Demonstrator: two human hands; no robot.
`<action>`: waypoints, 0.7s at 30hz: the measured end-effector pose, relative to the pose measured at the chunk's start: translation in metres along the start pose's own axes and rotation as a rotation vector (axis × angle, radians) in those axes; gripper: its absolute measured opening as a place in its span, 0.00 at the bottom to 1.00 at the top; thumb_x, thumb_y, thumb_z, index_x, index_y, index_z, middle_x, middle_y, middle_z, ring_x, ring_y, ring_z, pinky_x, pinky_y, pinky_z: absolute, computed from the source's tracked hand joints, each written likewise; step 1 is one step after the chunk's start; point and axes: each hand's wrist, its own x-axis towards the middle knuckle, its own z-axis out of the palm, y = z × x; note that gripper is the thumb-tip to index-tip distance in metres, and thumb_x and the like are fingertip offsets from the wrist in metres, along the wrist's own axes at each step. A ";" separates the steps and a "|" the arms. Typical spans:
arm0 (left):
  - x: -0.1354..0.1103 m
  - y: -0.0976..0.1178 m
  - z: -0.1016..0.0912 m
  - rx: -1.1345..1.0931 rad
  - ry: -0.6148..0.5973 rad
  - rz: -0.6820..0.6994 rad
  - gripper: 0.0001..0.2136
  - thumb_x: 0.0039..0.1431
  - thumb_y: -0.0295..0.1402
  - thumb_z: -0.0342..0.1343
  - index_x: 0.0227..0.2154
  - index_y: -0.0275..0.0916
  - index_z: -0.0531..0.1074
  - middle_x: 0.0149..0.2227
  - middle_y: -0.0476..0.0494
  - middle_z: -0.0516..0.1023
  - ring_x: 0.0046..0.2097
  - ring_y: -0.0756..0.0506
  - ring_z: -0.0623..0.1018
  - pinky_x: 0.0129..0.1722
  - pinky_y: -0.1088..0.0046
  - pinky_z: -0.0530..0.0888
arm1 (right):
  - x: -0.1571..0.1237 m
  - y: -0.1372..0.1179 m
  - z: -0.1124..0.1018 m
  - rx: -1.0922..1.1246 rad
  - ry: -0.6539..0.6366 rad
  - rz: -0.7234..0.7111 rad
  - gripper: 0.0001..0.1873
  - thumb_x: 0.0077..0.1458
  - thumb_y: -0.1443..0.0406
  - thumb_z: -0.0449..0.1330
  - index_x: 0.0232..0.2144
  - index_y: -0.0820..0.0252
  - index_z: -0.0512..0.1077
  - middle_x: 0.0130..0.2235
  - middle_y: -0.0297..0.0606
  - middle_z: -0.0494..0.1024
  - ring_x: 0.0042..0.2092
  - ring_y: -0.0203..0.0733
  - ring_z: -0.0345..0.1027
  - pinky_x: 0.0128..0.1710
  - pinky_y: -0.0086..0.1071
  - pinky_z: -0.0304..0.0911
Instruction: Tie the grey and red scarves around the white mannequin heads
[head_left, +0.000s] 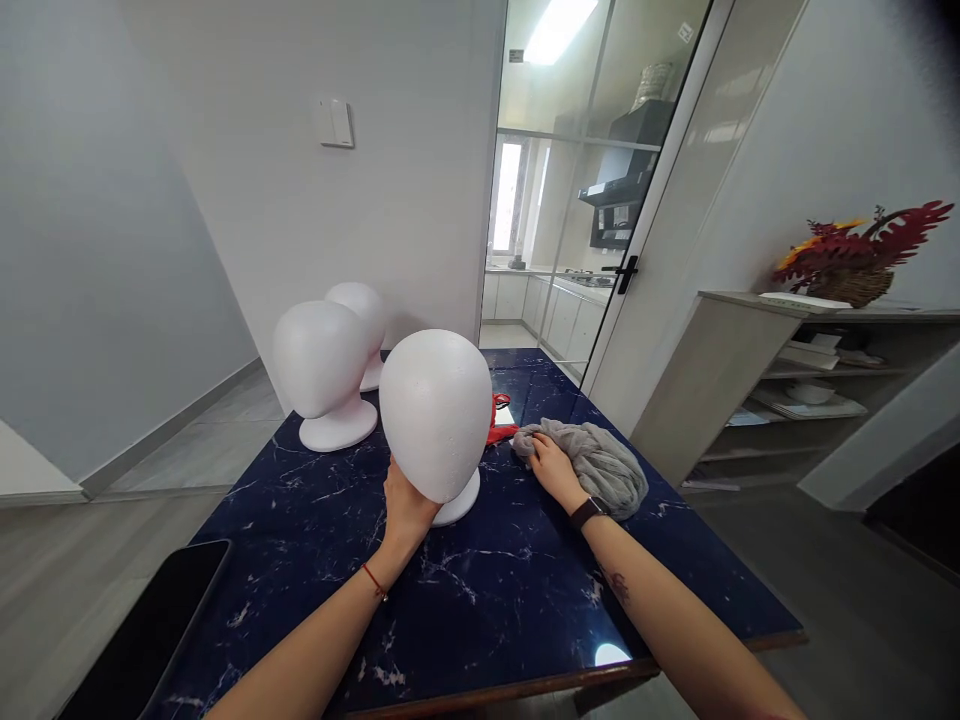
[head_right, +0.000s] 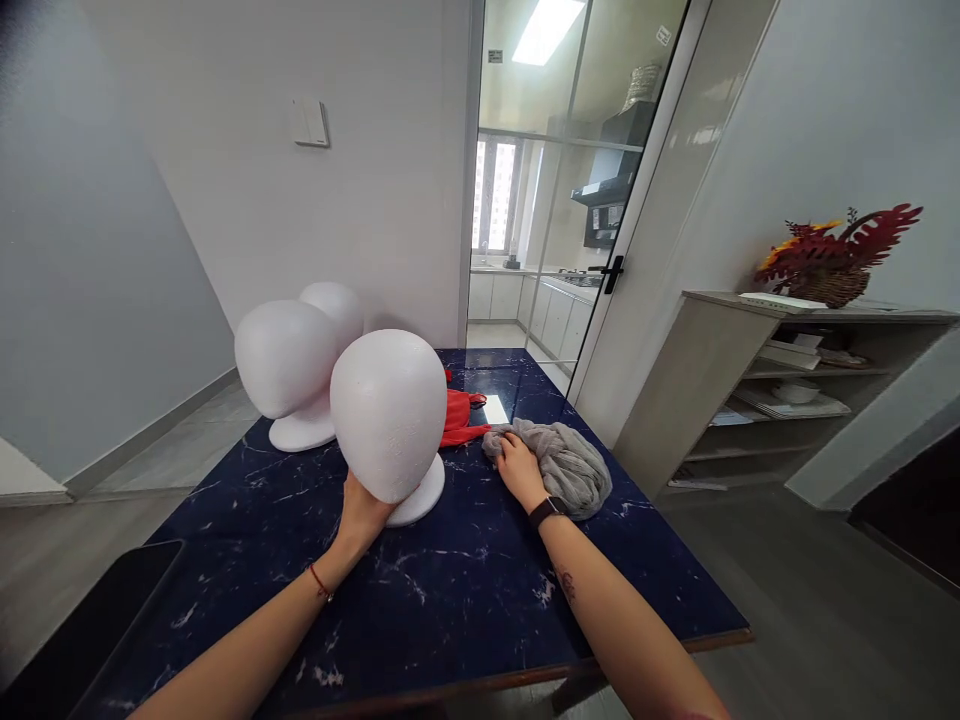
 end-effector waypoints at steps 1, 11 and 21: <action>0.001 0.001 0.000 0.006 0.008 0.006 0.38 0.36 0.40 0.65 0.53 0.35 0.60 0.50 0.32 0.71 0.51 0.35 0.72 0.46 0.58 0.70 | 0.001 0.002 -0.001 0.011 0.024 0.021 0.15 0.57 0.67 0.47 0.42 0.63 0.71 0.51 0.49 0.70 0.50 0.46 0.66 0.51 0.38 0.60; 0.004 0.001 0.002 0.058 0.017 0.034 0.38 0.39 0.45 0.64 0.53 0.35 0.58 0.50 0.31 0.68 0.52 0.33 0.70 0.47 0.56 0.69 | -0.008 -0.025 -0.025 0.316 0.367 0.110 0.19 0.58 0.55 0.44 0.27 0.61 0.67 0.25 0.36 0.71 0.27 0.39 0.61 0.30 0.31 0.57; 0.000 0.005 0.003 0.046 0.002 0.066 0.41 0.37 0.46 0.65 0.54 0.33 0.57 0.50 0.31 0.68 0.51 0.34 0.71 0.47 0.58 0.69 | -0.012 -0.024 -0.028 0.392 0.335 0.095 0.20 0.57 0.57 0.45 0.37 0.63 0.71 0.33 0.42 0.77 0.33 0.43 0.68 0.36 0.33 0.60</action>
